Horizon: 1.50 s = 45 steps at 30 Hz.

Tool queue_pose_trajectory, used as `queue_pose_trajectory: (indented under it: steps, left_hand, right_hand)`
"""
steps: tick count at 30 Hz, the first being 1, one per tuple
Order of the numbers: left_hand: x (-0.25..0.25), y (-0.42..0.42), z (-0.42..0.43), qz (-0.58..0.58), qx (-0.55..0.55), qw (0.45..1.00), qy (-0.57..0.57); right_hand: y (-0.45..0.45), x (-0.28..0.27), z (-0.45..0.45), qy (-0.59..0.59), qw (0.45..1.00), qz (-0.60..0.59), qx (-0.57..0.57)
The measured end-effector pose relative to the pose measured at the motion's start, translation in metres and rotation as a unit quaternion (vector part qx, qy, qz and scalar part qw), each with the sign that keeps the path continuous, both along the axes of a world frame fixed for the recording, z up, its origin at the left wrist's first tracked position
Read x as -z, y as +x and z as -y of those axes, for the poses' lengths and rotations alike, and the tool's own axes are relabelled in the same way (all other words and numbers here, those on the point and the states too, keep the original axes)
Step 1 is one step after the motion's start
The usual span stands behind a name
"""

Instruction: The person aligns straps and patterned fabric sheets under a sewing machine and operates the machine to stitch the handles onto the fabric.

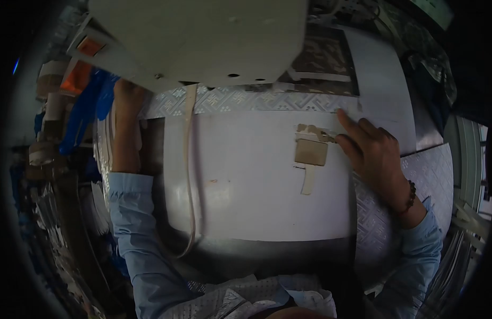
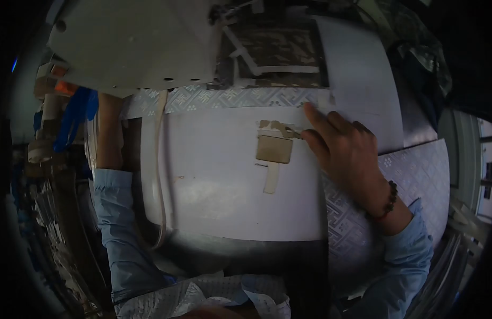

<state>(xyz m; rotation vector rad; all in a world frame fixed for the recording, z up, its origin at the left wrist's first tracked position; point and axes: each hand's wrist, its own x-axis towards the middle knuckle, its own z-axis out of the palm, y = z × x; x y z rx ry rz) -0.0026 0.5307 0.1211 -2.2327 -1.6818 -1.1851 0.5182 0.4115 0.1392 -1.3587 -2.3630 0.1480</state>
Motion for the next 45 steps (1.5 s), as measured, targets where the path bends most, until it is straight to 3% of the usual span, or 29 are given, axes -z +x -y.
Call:
queue_pose_trajectory:
  steps: [3,5,9,12,39,43,44,45]
  left_hand:
    - [-0.003,0.004,0.006,-0.041,-0.066,0.997,-0.021]
    - [-0.011,0.021,0.011,0.043,-0.045,0.997,-0.053]
    - [-0.021,0.041,0.02,0.096,-0.096,0.984,-0.114]
    - [-0.02,0.041,0.018,0.028,-0.122,0.987,-0.098]
    - [-0.029,0.039,0.02,-0.011,-0.089,0.989,-0.122]
    - [-0.066,0.037,0.054,-0.116,-0.094,0.954,-0.259]
    - [-0.065,0.029,0.075,-0.233,-0.042,0.961,-0.14]
    - [-0.076,0.052,0.106,-0.286,-0.083,0.945,-0.136]
  right_hand:
    - [0.0,0.0,-0.001,-0.001,1.0,0.026,-0.004]
    - [0.0,0.001,-0.001,-0.002,1.0,0.025,-0.006]
    - [-0.001,0.003,-0.001,-0.006,0.999,0.043,0.011]
    - [-0.002,0.005,-0.001,0.01,0.998,0.06,0.012]
    - [-0.004,-0.001,0.0,0.036,0.996,0.077,0.002]
    - [0.0,0.004,0.0,0.057,0.994,0.084,0.031]
    - [-0.001,0.002,0.001,0.059,0.995,0.075,0.017]
    - [-0.001,0.002,0.002,0.061,0.996,0.062,0.002]
